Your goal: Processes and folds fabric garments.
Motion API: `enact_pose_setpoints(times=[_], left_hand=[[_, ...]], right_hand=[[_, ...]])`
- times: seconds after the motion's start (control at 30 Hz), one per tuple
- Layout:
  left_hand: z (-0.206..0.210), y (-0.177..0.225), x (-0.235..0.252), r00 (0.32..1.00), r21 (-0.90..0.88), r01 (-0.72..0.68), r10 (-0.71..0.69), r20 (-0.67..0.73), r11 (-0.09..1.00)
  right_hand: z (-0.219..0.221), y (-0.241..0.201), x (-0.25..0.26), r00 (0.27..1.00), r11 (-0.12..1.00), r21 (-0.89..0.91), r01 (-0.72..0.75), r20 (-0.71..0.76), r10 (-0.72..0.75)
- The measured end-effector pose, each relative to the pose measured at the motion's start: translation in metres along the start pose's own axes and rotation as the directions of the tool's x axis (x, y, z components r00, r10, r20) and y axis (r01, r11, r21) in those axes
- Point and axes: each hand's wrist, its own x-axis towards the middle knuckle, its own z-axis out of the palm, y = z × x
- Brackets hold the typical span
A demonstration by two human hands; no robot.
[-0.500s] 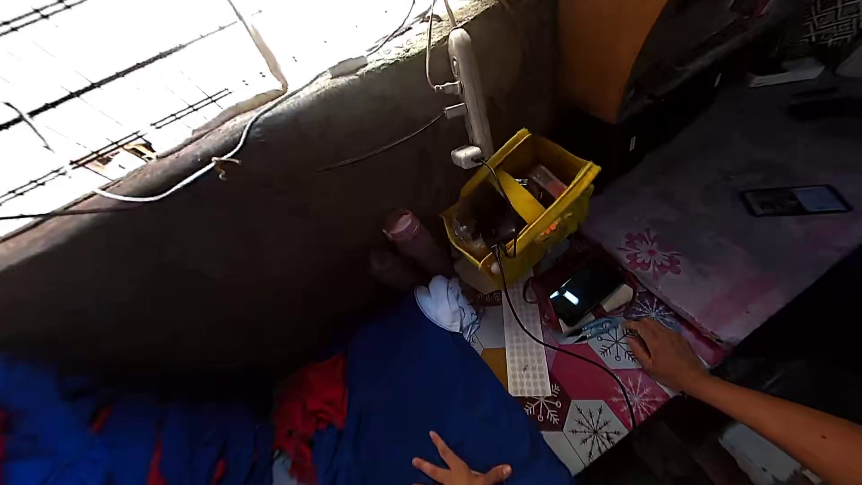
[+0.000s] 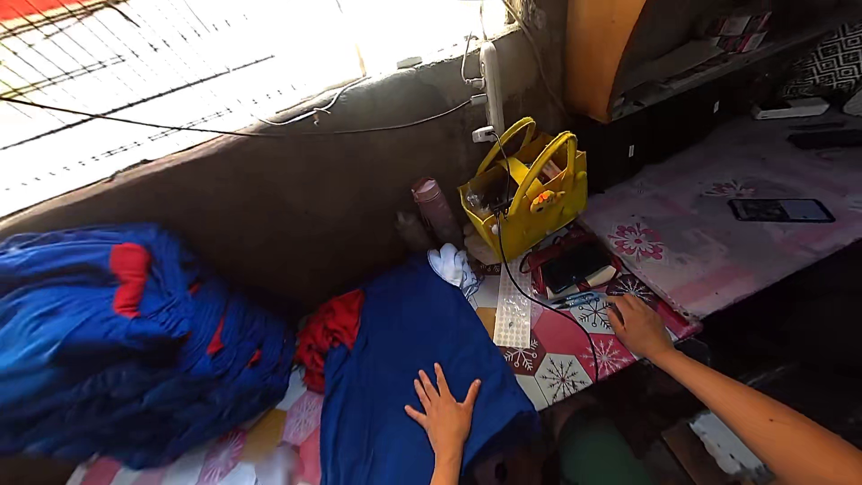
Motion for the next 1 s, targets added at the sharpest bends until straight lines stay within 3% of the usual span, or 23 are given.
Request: enact_pose_setpoints(times=[0.43, 0.53, 0.6, 0.67, 0.83, 1.0], left_hand=[[0.005, -0.005, 0.003, 0.998, -0.058, -0.024, 0.02, -0.056, 0.998], [0.005, -0.004, 0.003, 0.999, -0.061, -0.024, 0.021, -0.045, 0.998], [0.005, -0.003, 0.004, 0.999, -0.055, -0.029, 0.027, -0.044, 0.998], [0.005, -0.004, 0.005, 0.998, -0.049, -0.036, 0.034, -0.045, 0.998], [0.005, -0.006, 0.004, 0.996, -0.084, -0.061, 0.055, -0.064, 0.995], [0.007, -0.01, 0.004, 0.991, -0.104, -0.084, 0.073, -0.108, 0.991]], right_hand=[[0.0, -0.002, 0.0, 0.998, 0.998, 0.027, -0.054, -0.04, 0.055], [0.001, -0.001, -0.001, 0.987, 0.989, -0.014, 0.149, -0.058, -0.149], [0.009, -0.002, 0.002, 0.906, 0.912, -0.048, 0.408, -0.103, -0.411], [0.015, -0.002, 0.009, 0.821, 0.825, -0.045, 0.563, -0.078, -0.565], [0.017, 0.008, 0.024, 0.829, 0.846, 0.063, 0.529, 0.175, -0.531], [0.018, 0.006, 0.02, 0.855, 0.856, 0.012, 0.517, 0.046, -0.517]])
